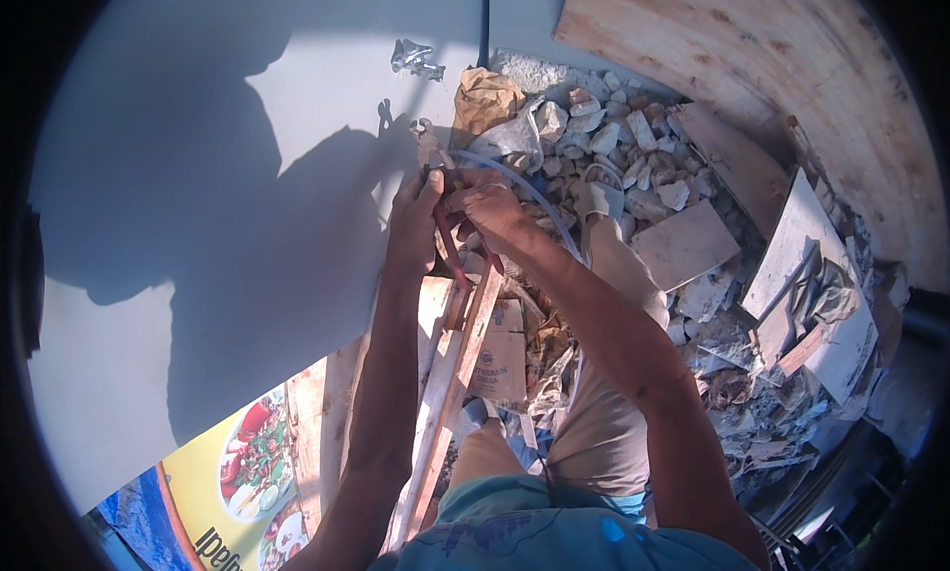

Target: The person uses pliers to manipulate a metal faucet fixture and a clear plastic tube in a cluttered renovation area.

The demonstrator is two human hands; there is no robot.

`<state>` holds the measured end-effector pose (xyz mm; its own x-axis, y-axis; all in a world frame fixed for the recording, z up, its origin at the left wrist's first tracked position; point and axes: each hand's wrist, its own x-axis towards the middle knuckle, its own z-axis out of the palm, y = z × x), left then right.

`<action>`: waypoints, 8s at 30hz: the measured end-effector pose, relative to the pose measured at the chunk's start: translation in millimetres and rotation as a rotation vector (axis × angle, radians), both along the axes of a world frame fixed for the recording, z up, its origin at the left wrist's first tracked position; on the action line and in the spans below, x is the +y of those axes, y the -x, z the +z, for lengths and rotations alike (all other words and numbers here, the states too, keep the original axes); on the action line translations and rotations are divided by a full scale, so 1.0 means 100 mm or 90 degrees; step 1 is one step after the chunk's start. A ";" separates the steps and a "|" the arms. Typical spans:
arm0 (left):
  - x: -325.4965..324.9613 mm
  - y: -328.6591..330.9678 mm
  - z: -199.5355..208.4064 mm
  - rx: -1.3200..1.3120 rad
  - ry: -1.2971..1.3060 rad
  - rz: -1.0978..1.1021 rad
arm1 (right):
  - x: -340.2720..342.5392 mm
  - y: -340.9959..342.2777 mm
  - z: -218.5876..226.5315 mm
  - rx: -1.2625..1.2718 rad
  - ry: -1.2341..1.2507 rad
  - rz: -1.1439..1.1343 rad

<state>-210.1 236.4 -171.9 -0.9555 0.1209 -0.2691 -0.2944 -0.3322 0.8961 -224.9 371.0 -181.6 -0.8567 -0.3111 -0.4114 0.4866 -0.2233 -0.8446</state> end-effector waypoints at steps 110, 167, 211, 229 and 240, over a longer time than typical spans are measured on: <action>0.38 0.53 -0.77 -0.052 -0.151 -0.008 | 0.72 0.84 0.00 0.370 -0.618 0.004; 1.03 1.94 -0.99 0.113 -0.147 0.128 | 0.78 2.94 -1.00 0.727 -0.571 0.071; 1.04 2.15 -0.95 0.051 -0.178 0.220 | 1.06 2.87 -0.84 1.023 -0.895 0.142; 1.20 2.52 -0.75 0.494 1.069 0.142 | 1.11 3.05 -0.90 1.083 -0.856 0.214; 1.02 2.85 -0.87 0.514 1.133 0.109 | 1.06 3.17 -0.85 1.061 -0.933 0.274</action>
